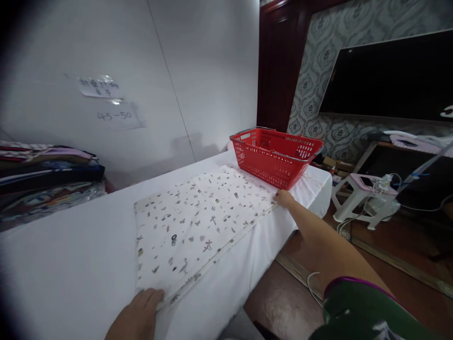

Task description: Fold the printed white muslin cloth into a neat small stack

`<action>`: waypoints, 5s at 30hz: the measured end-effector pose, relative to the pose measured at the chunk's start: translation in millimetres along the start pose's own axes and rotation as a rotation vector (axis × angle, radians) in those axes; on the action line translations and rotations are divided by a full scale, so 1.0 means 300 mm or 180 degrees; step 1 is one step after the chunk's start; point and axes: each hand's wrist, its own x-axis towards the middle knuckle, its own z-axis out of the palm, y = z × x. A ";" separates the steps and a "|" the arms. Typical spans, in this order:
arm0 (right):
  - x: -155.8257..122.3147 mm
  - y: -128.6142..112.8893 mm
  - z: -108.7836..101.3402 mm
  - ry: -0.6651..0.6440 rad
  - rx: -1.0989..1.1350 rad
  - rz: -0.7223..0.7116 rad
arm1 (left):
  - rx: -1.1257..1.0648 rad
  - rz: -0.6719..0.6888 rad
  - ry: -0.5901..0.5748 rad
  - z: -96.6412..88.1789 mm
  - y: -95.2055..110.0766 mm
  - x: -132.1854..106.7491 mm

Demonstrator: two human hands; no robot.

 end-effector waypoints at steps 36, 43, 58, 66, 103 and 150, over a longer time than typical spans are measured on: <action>-0.430 -0.267 0.237 -0.0483 0.0210 -0.3710 | -0.1011 0.0631 0.0552 -0.083 0.277 0.315; -0.458 -0.248 0.253 -0.0025 -0.0021 -0.4039 | -0.1135 0.0460 0.0459 -0.085 0.278 0.325; -0.449 -0.274 0.233 -0.0024 -0.0691 -0.4234 | -0.1202 0.0620 0.0530 -0.086 0.274 0.314; -0.463 -0.201 0.226 -0.0054 -0.0555 -0.4330 | -0.0839 0.0879 0.0749 -0.066 0.289 0.292; -0.581 -0.331 0.292 -0.0654 -0.0401 -0.4514 | -0.1951 0.0911 0.0220 -0.100 0.197 0.224; -0.810 -0.516 0.445 -0.0717 -0.0321 -0.4873 | -0.1434 0.0436 0.0867 -0.042 0.065 -0.004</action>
